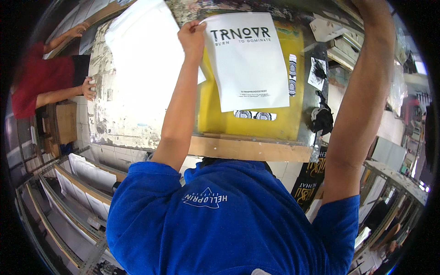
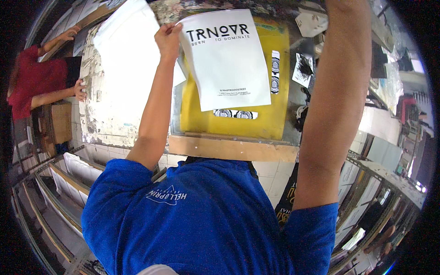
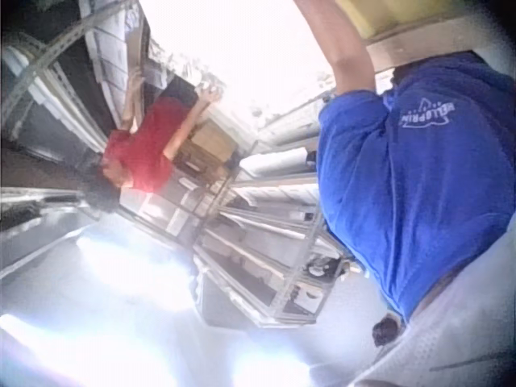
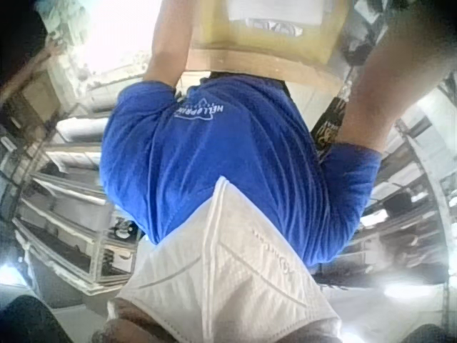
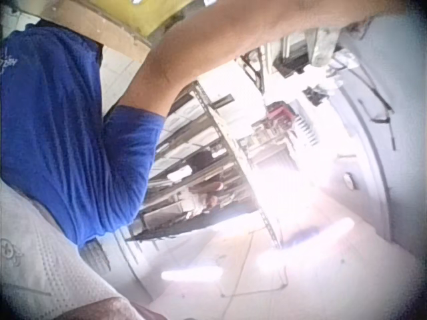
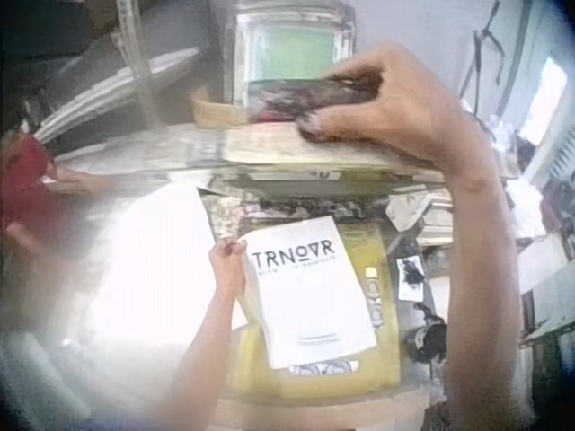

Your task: The person performs screen printing by placing a white bag on a yellow platen, lowering a screen frame, and using a squeegee to apply ink; they then lift the frame, remove the printed bag, and stack it to the side, repeating this process several times before pouring liquid onto the screen and wiping it by hand.

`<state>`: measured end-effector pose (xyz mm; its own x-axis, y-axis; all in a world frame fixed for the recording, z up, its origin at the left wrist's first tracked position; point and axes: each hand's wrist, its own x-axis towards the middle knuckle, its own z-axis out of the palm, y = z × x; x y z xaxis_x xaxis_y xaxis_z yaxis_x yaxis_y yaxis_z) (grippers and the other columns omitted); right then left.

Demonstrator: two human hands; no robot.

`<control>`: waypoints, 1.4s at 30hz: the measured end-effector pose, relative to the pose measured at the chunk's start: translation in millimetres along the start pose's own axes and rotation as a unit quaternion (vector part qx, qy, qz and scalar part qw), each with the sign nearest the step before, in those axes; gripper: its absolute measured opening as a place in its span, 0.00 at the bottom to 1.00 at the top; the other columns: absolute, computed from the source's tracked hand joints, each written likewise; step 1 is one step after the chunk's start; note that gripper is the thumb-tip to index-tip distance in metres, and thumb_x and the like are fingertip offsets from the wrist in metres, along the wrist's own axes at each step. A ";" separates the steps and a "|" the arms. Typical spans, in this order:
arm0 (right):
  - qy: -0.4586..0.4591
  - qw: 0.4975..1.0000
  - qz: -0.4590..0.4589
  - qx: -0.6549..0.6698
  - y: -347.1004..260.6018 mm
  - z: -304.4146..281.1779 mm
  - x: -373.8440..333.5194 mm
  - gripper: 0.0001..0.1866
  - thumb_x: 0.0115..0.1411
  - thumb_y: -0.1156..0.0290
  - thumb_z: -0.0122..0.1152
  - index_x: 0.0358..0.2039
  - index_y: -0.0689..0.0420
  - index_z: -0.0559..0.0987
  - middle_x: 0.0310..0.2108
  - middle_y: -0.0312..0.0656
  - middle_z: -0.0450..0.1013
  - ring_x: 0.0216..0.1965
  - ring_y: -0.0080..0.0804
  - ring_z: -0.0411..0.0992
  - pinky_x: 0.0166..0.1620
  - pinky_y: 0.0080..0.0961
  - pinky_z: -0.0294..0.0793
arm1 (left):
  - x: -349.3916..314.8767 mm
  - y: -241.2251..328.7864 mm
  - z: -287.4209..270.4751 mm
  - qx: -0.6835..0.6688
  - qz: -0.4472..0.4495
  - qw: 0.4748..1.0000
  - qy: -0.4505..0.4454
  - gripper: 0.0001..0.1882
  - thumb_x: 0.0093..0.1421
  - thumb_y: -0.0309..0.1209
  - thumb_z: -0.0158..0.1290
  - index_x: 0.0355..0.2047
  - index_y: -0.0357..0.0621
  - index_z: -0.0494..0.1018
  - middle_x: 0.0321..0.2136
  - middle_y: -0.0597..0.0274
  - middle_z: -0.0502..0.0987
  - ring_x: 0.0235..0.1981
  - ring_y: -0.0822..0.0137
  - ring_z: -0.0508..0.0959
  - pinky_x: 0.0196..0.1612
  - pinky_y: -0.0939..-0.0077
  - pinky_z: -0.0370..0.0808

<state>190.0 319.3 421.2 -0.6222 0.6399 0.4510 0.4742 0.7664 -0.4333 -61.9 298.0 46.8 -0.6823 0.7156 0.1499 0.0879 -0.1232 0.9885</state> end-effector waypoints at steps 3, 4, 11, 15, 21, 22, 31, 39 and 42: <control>0.042 0.998 -0.028 -0.030 0.2 14.0 -6.9 0.27 0.47 0.57 0.76 0.42 0.66 0.86 0.31 0.45 0.83 0.29 0.31 0.77 0.40 0.25 0.75 | 9.4 6.6 -67.4 -0.018 -0.070 0.995 0.064 0.09 0.57 0.23 0.66 0.37 0.35 0.80 0.31 0.64 0.81 0.33 0.76 0.77 0.39 0.82 0.73; 0.050 0.998 -0.022 -0.025 -1.1 14.5 -8.1 0.27 0.46 0.58 0.76 0.42 0.67 0.86 0.32 0.45 0.83 0.30 0.31 0.77 0.41 0.25 0.75 | 10.3 6.4 -93.2 -0.044 -0.064 0.993 0.087 0.10 0.58 0.23 0.66 0.39 0.35 0.80 0.32 0.64 0.81 0.34 0.75 0.77 0.39 0.83 0.72; 0.116 0.990 -0.004 -0.074 -6.2 28.4 -13.4 0.30 0.44 0.60 0.80 0.46 0.65 0.84 0.36 0.41 0.82 0.35 0.29 0.77 0.45 0.25 0.75 | 10.7 -13.2 -279.2 -0.057 -0.044 0.953 0.295 0.13 0.59 0.19 0.62 0.44 0.30 0.76 0.36 0.54 0.81 0.38 0.68 0.80 0.43 0.76 0.76; -0.036 0.996 -0.032 -0.074 75.7 -7.0 -4.0 0.31 0.55 0.57 0.75 0.58 0.53 0.81 0.49 0.44 0.81 0.50 0.32 0.78 0.58 0.29 0.73 | 17.6 -21.0 -360.9 -0.056 -0.039 0.928 0.366 0.16 0.60 0.20 0.62 0.48 0.29 0.74 0.39 0.51 0.81 0.37 0.65 0.80 0.40 0.73 0.78; -0.029 0.998 -0.052 -0.004 72.5 -1.6 -5.1 0.29 0.54 0.60 0.75 0.56 0.53 0.82 0.49 0.43 0.81 0.49 0.31 0.79 0.55 0.28 0.75 | 16.4 -13.2 -414.1 0.331 0.055 0.813 0.475 0.16 0.58 0.26 0.66 0.44 0.31 0.77 0.40 0.48 0.82 0.41 0.54 0.80 0.50 0.61 0.76; -0.010 0.998 -0.053 0.028 55.4 6.1 -9.7 0.29 0.51 0.60 0.77 0.52 0.58 0.83 0.44 0.42 0.82 0.43 0.30 0.79 0.49 0.26 0.75 | 12.3 -5.7 -383.2 0.371 0.129 0.814 0.428 0.16 0.57 0.28 0.67 0.42 0.33 0.78 0.40 0.48 0.82 0.43 0.53 0.80 0.51 0.60 0.75; 0.015 0.998 -0.046 0.049 -22.5 16.1 -18.5 0.28 0.45 0.63 0.80 0.44 0.66 0.85 0.34 0.41 0.84 0.32 0.27 0.79 0.40 0.22 0.78 | -138.0 -15.6 -107.5 0.471 0.187 0.860 -0.061 0.16 0.46 0.39 0.73 0.36 0.53 0.85 0.40 0.67 0.79 0.41 0.61 0.76 0.46 0.62 0.69; 0.076 0.994 -0.032 -0.067 -21.3 21.3 -22.8 0.23 0.45 0.64 0.77 0.42 0.62 0.87 0.34 0.41 0.84 0.32 0.29 0.80 0.43 0.26 0.78 | -151.9 -20.3 -87.9 0.253 0.106 0.938 -0.210 0.16 0.51 0.37 0.70 0.41 0.53 0.86 0.50 0.59 0.79 0.53 0.55 0.74 0.57 0.54 0.67; 0.072 0.995 -0.022 -0.068 -13.7 21.0 -23.3 0.21 0.47 0.63 0.76 0.40 0.61 0.87 0.32 0.41 0.84 0.31 0.29 0.79 0.41 0.27 0.78 | -180.4 20.6 -73.7 0.362 0.128 0.880 -0.278 0.23 0.57 0.45 0.65 0.51 0.54 0.82 0.63 0.55 0.71 0.66 0.50 0.65 0.66 0.46 0.59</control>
<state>184.9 292.7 400.3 -0.5537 0.5988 0.5787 0.5338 0.7886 -0.3052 9.5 115.7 38.5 -0.1297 0.9789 0.1580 0.7648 -0.0027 0.6443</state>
